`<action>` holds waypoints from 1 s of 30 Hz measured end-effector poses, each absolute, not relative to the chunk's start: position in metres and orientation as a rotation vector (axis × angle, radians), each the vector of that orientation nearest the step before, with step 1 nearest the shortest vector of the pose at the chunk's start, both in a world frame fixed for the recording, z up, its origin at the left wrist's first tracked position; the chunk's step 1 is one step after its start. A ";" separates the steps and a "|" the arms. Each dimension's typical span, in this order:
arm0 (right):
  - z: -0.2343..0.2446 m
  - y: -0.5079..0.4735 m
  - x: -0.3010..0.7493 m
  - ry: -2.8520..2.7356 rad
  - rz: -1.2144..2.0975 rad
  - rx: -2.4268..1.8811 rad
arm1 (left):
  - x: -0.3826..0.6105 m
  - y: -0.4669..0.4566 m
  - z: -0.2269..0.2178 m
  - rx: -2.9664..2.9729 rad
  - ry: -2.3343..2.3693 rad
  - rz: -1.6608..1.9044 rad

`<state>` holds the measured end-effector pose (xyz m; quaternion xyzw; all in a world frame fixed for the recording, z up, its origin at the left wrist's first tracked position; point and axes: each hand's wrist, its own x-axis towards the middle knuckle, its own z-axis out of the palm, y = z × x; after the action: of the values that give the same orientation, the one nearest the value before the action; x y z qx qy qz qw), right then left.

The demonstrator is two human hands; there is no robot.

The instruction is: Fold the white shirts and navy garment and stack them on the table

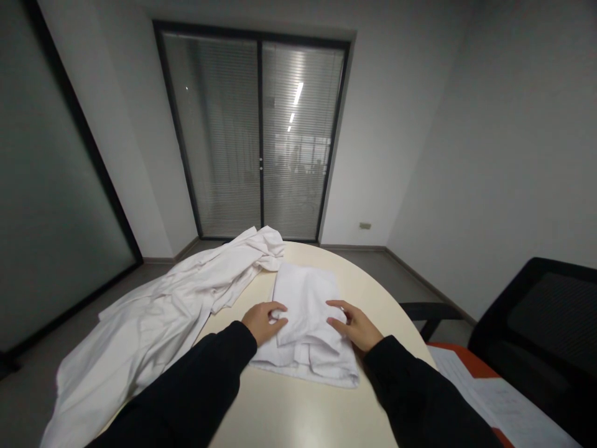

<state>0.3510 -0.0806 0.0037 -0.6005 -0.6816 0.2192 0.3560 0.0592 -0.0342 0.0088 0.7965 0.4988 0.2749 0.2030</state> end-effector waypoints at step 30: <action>0.011 -0.087 0.343 -1.881 0.489 -1.346 | 0.062 -0.030 -0.003 1.897 1.015 1.148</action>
<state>0.3434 -0.0869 0.0107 -0.5268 -0.7362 0.1914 0.3792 0.0617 -0.0300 -0.0033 0.7304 0.3909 0.4418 0.3442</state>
